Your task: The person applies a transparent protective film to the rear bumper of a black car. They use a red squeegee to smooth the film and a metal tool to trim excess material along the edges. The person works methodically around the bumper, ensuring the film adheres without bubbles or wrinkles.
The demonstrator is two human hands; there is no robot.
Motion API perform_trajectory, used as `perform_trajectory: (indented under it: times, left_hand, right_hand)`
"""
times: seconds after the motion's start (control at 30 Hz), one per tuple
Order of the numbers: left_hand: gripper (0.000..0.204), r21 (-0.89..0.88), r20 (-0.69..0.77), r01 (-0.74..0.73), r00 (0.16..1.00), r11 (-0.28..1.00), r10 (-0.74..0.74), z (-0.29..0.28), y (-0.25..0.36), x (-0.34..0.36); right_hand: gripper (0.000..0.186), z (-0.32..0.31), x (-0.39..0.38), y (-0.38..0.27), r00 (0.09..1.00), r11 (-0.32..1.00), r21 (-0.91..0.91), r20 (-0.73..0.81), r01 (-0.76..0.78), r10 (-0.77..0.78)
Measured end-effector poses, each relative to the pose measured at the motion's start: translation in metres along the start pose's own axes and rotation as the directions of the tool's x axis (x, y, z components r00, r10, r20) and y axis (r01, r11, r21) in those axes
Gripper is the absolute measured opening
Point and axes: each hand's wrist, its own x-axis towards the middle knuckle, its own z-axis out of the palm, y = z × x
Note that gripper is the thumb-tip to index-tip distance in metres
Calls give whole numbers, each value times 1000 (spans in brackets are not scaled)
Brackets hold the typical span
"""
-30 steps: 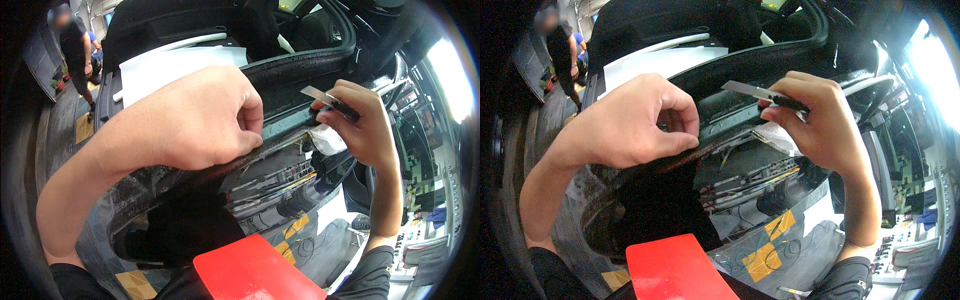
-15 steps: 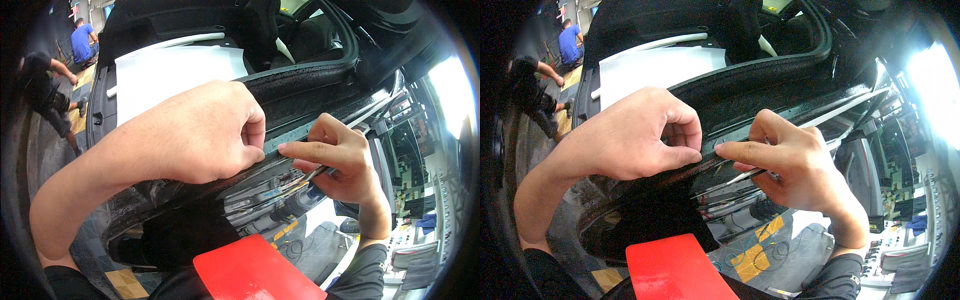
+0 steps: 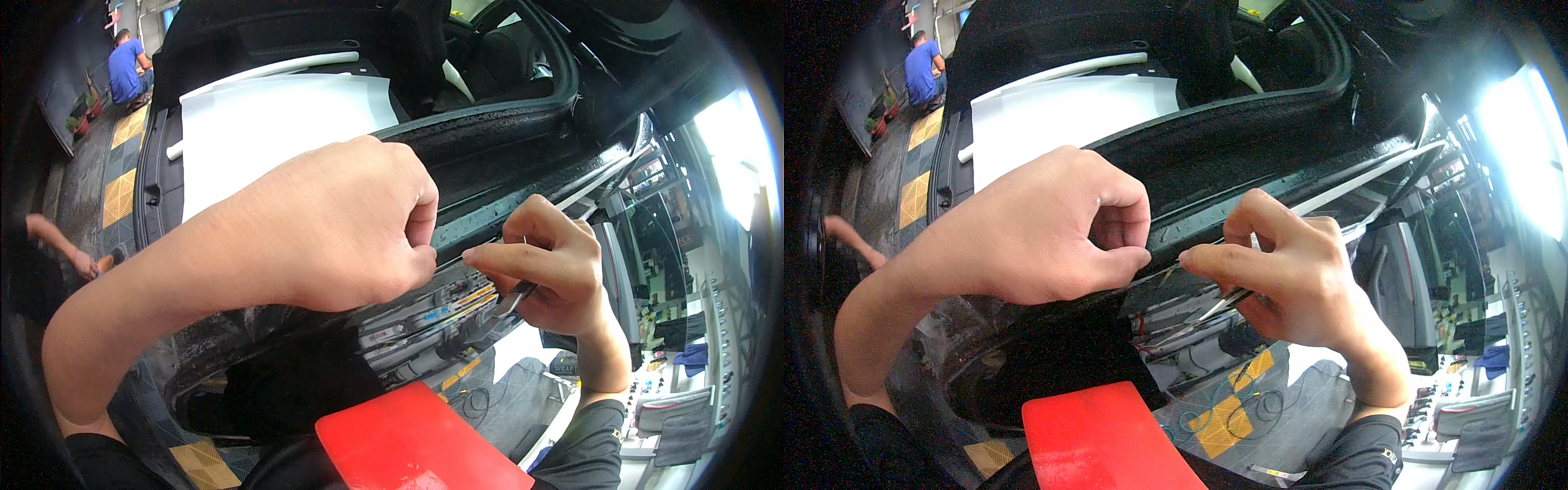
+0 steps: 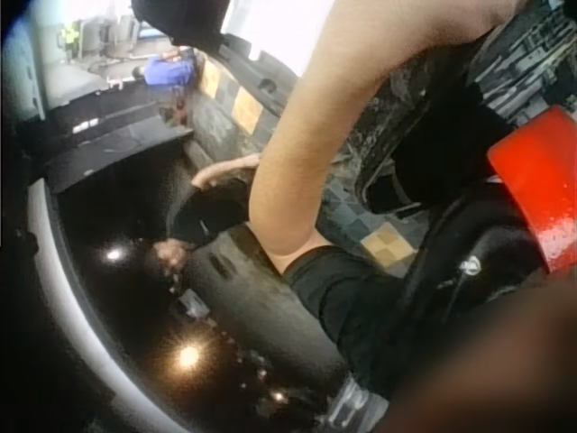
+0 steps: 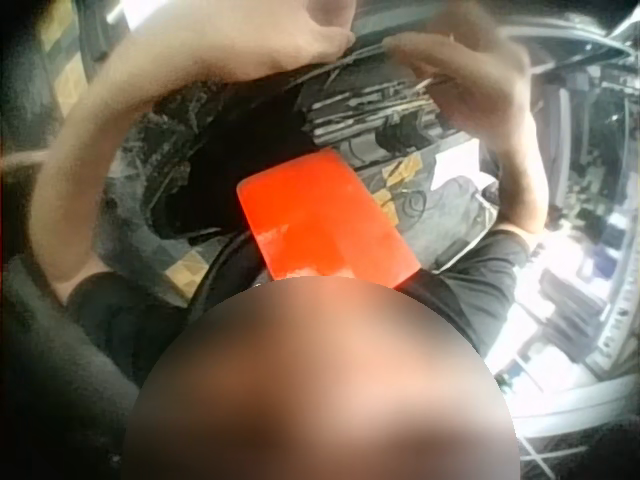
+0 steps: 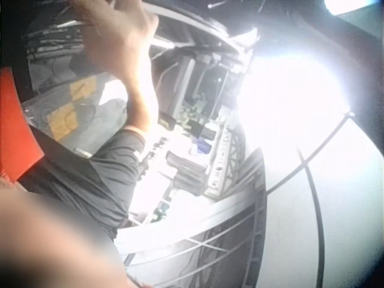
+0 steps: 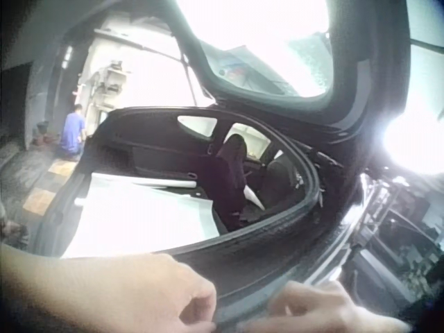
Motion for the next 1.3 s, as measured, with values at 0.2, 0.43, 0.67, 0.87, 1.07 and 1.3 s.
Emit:
perform_trajectory:
  times: [0.2,0.43,0.67,0.87,1.07,1.3]
  left_hand:
    - [20,104,2,-27,1000,994,27,1,5,5]
    - [15,34,31,-46,998,998,45,-6,-5,-9]
    - [18,378,1,-364,920,851,393,-19,-39,-49]
    - [31,419,-332,-268,844,867,422,-33,-61,-81]
    - [72,365,-280,-80,941,928,191,-37,-79,-91]
    - [74,419,-191,-124,956,899,221,-16,-69,-93]
  right_hand:
    - [35,1,-1,-2,999,1000,2,-40,-1,1]
    - [47,0,-9,-8,961,985,114,-229,-132,155]
    - [40,36,-60,-53,740,625,747,-285,-226,609]
    - [36,96,-83,-159,439,420,878,-292,-228,850]
    - [43,163,-45,-270,259,218,960,-168,-179,951]
    - [54,165,-8,-326,166,164,978,-142,-127,976]
